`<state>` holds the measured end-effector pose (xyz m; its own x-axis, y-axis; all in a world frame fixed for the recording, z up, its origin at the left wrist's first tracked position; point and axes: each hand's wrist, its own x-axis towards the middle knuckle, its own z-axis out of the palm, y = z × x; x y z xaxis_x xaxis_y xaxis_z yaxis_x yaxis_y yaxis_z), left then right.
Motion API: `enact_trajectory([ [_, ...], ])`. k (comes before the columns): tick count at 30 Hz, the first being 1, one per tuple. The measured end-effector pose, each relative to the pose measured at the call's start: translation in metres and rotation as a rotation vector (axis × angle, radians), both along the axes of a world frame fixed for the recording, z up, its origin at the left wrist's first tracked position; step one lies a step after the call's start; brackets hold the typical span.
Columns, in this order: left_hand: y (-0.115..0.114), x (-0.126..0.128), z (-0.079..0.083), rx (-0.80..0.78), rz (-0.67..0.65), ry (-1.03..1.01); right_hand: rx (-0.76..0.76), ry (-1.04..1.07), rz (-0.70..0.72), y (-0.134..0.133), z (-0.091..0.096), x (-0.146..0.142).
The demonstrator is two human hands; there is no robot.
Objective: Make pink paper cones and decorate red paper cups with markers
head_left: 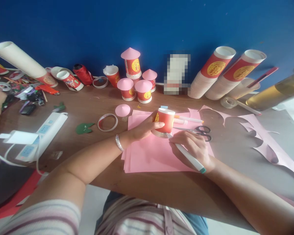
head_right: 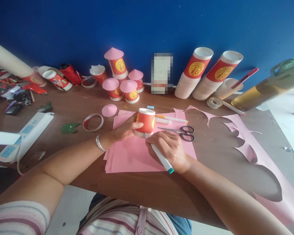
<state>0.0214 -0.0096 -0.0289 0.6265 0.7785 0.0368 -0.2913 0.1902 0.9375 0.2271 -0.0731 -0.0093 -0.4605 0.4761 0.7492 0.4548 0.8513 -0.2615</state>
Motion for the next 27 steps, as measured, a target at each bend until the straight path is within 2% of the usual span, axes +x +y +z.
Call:
enact_trajectory([
  [7, -0.0018, 0.0025, 0.0046, 0.006, -0.038, -0.07, -0.005, -0.001, -0.001, -0.0005, 0.0008, 0.0005],
  [14, 0.0013, 0.0021, 0.0012, 0.033, -0.079, -0.065, 0.002, 0.002, -0.01, -0.0001, -0.001, -0.0001],
  [22, -0.0001, 0.0006, -0.0006, -0.015, 0.0, -0.008, -0.004, -0.007, -0.004, 0.0006, -0.0003, 0.0001],
  [27, -0.0016, 0.0039, 0.0055, -0.007, -0.1, -0.087, 0.016, -0.008, -0.056, 0.0009, -0.0009, -0.0005],
])
